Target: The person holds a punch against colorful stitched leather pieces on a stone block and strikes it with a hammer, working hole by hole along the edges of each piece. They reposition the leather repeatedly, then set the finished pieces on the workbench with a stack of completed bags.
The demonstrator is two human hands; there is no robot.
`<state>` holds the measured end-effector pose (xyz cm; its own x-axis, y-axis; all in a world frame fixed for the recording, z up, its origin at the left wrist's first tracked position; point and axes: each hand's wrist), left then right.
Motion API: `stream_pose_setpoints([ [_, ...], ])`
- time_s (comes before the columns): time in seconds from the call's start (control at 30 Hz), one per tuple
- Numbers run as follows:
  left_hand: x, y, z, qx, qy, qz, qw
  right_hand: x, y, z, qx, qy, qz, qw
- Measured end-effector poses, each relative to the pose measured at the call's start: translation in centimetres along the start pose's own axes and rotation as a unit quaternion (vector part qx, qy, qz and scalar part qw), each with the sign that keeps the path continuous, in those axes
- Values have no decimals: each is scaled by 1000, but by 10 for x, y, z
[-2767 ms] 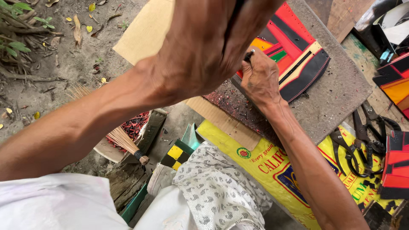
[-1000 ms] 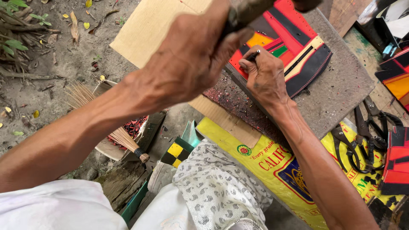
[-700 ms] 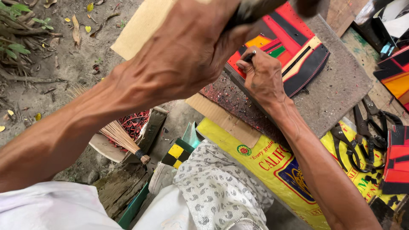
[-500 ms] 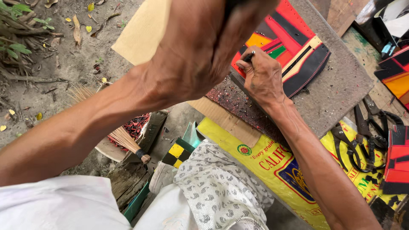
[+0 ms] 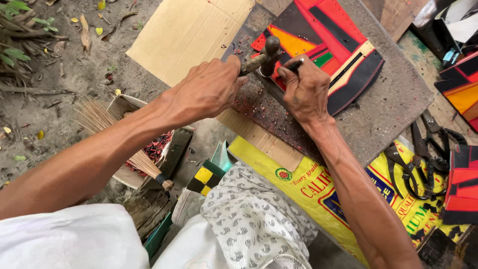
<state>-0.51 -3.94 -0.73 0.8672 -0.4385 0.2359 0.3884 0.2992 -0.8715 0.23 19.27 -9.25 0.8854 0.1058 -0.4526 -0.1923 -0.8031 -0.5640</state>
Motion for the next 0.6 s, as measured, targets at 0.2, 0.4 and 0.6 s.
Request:
stream_pose_setpoints([
  [0.2,-2,-2,-6,0,-10,-15,1000,3,-15,7,-148,120,-33,981],
  [0.4,1,-4,-2,2,-6,3,1000,7,-16,10,-157,124,-48,979],
  [0.6,1,-3,-4,0,4,11,1000,8,-17,10,-153,124,-49,979],
])
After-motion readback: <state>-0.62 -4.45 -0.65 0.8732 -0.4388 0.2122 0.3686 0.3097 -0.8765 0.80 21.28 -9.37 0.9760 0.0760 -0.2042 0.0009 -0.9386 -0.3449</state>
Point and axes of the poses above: each hand's wrist, its own x-axis away from the middle knuckle, its own y-axis out of the palm, z = x × y, and after that the axes turned 4 degrees about z, right-handed
